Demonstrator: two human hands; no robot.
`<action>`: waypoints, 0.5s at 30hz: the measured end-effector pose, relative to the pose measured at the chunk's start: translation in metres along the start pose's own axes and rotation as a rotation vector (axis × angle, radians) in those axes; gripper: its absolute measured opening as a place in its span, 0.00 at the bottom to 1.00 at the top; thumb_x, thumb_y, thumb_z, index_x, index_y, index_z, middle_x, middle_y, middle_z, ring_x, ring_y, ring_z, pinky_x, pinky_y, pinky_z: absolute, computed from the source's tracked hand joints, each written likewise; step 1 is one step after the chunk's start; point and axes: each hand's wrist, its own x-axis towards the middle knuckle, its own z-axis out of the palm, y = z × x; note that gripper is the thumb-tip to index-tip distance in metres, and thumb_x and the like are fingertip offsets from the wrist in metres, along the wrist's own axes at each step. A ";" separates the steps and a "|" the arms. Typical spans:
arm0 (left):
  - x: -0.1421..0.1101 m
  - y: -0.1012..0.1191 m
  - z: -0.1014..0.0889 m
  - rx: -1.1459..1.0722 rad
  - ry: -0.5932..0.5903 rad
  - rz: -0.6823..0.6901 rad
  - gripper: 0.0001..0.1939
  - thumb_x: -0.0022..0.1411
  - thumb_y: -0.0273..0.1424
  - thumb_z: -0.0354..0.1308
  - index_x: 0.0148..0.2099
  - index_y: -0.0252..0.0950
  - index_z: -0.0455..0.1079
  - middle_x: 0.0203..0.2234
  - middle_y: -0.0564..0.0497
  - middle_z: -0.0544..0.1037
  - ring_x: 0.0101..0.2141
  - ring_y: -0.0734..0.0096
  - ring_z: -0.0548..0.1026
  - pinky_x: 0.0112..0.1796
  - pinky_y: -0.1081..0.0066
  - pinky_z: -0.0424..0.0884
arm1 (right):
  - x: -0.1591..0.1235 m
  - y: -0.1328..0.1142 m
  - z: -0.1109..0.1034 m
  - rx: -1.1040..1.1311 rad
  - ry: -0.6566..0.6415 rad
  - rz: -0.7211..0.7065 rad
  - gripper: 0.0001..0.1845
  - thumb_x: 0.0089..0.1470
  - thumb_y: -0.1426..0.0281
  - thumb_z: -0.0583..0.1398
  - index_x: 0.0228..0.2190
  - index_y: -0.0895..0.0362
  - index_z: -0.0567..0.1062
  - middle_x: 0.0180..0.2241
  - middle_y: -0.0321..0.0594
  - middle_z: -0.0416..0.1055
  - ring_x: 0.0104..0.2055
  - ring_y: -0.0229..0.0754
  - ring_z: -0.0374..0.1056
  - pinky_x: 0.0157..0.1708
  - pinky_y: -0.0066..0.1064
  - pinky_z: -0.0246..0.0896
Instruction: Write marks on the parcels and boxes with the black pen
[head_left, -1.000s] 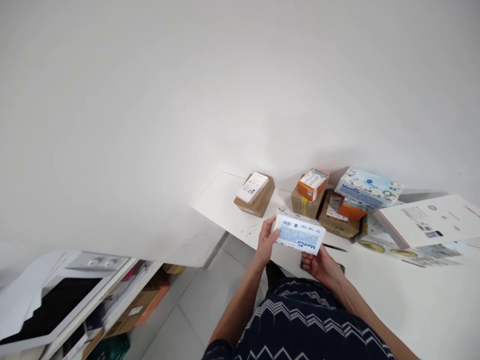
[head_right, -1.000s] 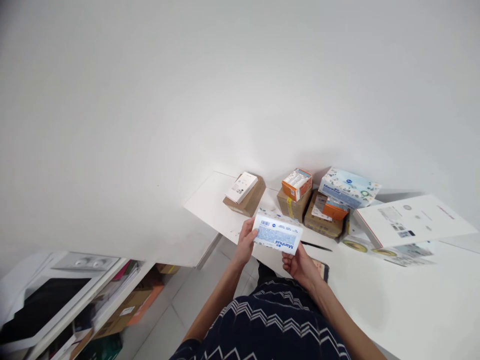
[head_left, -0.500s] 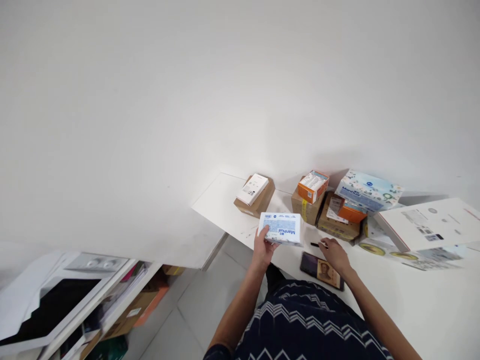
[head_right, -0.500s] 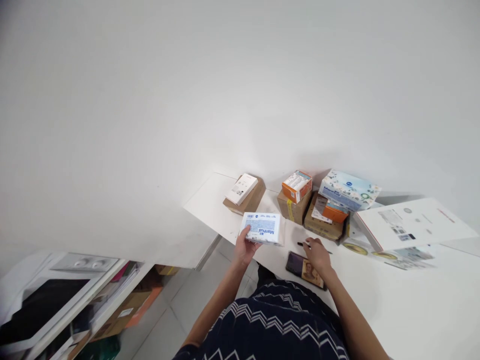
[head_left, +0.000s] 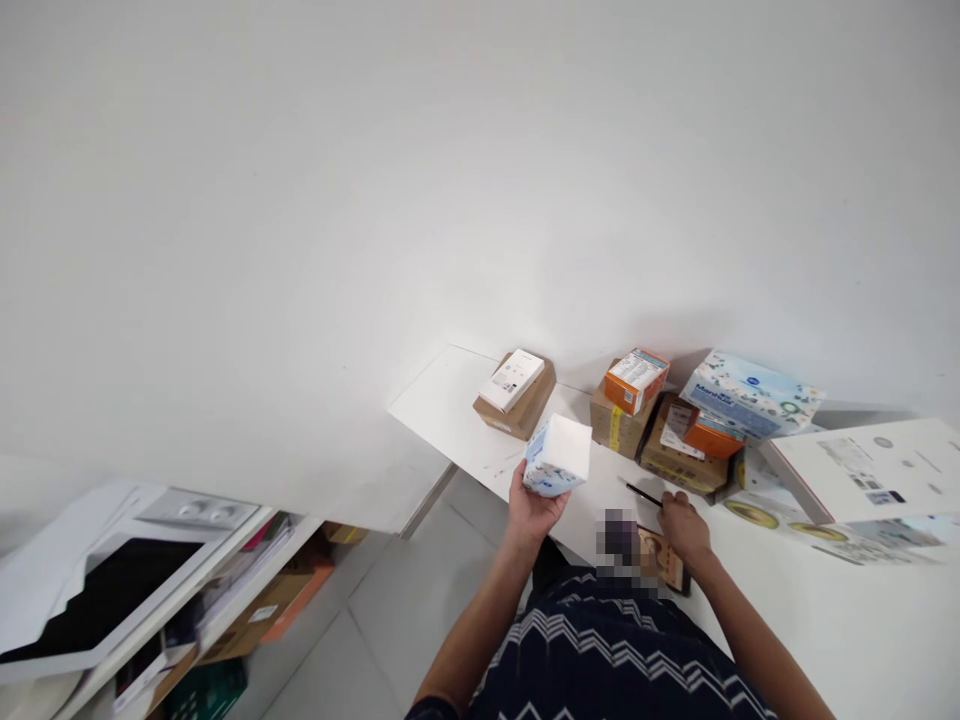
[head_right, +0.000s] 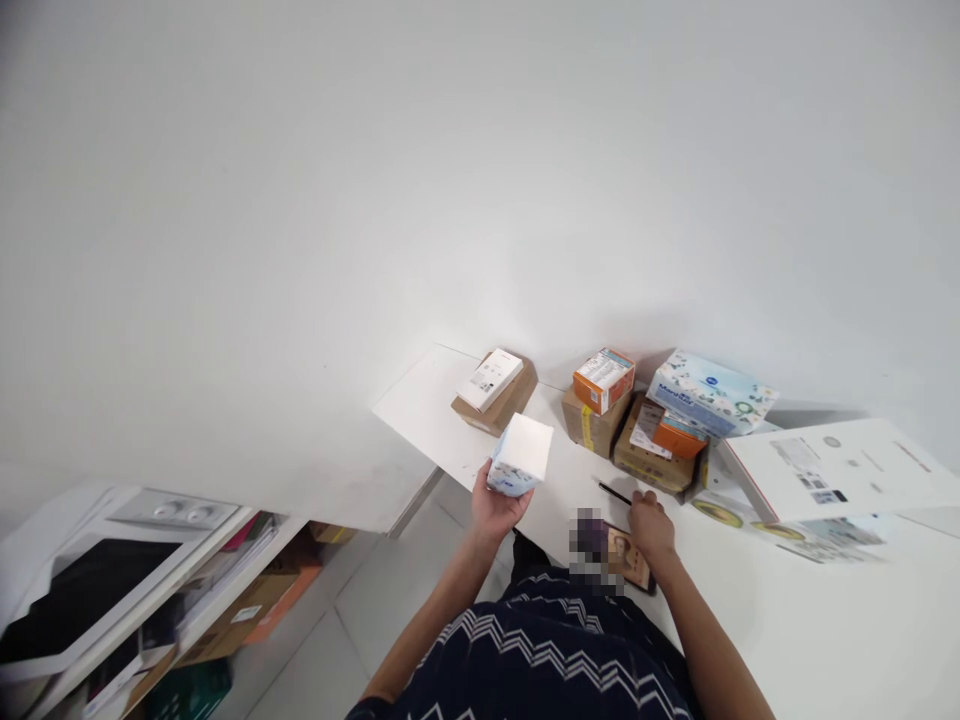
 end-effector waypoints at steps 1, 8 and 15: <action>0.002 -0.001 -0.003 0.016 -0.006 0.001 0.20 0.59 0.39 0.57 0.53 0.38 0.68 0.34 0.46 0.79 0.38 0.60 0.77 0.44 0.56 0.70 | -0.001 -0.001 -0.005 0.044 0.016 -0.001 0.09 0.54 0.77 0.52 0.36 0.62 0.72 0.39 0.56 0.72 0.40 0.52 0.72 0.39 0.41 0.63; 0.009 -0.008 -0.010 0.067 -0.062 0.001 0.21 0.58 0.40 0.58 0.52 0.39 0.69 0.35 0.46 0.79 0.38 0.59 0.76 0.40 0.58 0.71 | -0.024 -0.026 -0.056 0.573 0.197 -0.040 0.09 0.55 0.61 0.50 0.33 0.54 0.63 0.26 0.40 0.73 0.26 0.44 0.71 0.28 0.35 0.65; -0.002 -0.024 0.002 0.046 0.004 -0.106 0.19 0.59 0.41 0.56 0.49 0.37 0.68 0.34 0.48 0.79 0.38 0.62 0.76 0.39 0.62 0.71 | -0.066 -0.092 -0.131 1.686 0.167 -0.388 0.02 0.48 0.68 0.59 0.28 0.53 0.71 0.17 0.32 0.69 0.16 0.38 0.63 0.17 0.29 0.56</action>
